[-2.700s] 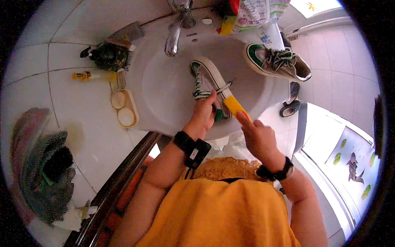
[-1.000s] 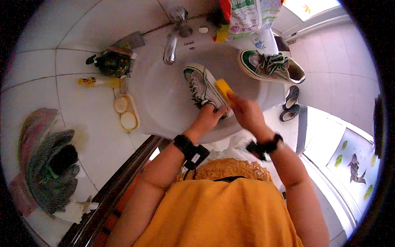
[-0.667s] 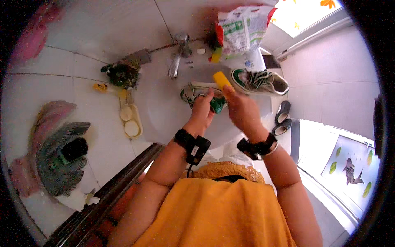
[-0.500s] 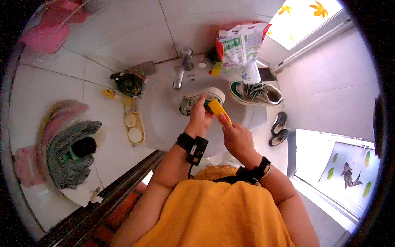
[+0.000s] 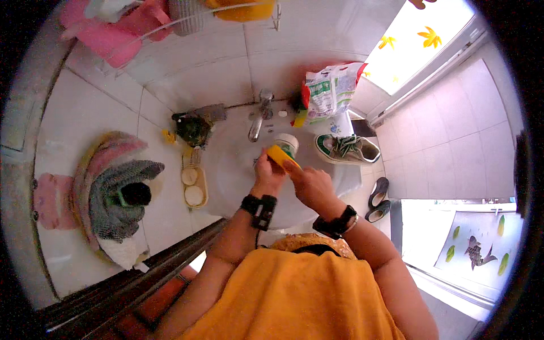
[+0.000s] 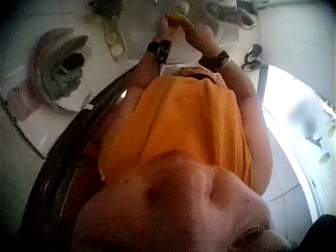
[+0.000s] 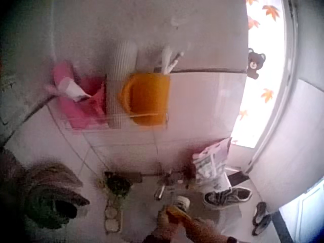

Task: The person cleans a pair of shoes in a sink by hand with a yellow brush, scrubbing the white canvas and the brown soles.

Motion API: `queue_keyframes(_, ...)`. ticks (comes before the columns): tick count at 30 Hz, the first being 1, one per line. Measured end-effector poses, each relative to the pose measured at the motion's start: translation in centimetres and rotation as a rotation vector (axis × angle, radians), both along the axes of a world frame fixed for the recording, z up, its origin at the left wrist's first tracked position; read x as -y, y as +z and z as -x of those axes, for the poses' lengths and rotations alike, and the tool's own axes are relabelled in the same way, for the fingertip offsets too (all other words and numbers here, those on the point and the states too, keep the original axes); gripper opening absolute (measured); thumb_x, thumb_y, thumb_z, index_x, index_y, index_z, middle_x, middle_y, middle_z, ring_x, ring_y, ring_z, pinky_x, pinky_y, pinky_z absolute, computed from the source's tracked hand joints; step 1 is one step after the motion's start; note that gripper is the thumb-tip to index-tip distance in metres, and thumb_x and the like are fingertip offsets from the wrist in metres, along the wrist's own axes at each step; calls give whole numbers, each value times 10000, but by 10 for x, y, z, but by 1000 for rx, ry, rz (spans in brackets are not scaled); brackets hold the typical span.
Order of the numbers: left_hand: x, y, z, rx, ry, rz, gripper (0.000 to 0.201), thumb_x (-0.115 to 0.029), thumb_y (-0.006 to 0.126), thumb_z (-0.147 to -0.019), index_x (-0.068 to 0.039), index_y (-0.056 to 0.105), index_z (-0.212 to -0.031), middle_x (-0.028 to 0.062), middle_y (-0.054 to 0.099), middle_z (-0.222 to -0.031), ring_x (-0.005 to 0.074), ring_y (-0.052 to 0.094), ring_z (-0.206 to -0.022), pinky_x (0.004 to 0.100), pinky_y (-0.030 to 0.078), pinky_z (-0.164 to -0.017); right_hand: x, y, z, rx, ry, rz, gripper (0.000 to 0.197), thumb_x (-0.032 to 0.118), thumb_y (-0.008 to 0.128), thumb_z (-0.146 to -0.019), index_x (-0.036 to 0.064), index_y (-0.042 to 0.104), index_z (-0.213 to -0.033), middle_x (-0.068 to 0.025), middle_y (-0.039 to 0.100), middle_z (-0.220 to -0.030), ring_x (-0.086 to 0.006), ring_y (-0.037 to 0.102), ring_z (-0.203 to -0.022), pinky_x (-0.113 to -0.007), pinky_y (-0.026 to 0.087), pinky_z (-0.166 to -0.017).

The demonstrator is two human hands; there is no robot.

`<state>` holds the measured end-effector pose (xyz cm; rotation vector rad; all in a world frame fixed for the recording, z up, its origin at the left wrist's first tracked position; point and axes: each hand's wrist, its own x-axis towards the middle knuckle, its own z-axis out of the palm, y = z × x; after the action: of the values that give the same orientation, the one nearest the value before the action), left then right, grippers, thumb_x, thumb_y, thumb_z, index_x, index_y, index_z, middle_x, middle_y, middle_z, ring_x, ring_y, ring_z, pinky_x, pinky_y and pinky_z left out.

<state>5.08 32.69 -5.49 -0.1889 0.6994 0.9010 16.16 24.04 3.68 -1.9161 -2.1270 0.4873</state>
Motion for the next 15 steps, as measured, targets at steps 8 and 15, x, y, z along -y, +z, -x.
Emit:
queue_keyframes(8, 13, 10, 18, 31, 84, -69, 440, -355, 308, -946, -8, 448, -1177, 144, 524, -1158, 277, 508, -1076, 439, 392, -952, 32, -13, 8, 8, -61, 90, 514, 106, 479, -815, 225, 368, -1303, -158, 569, -725, -347, 588, -609, -434, 473, -506)
queue_keyframes(15, 15, 16, 12, 85, 96, -67, 334, -243, 463, -912, -6, 476, -1147, 142, 560, -1096, 286, 539, -1024, 399, 455, -886, -10, -42, 19, -421, -294, -321, 499, 134, 511, -842, 233, 365, -1309, -178, 591, -798, -388, 581, -666, -431, 480, -563)
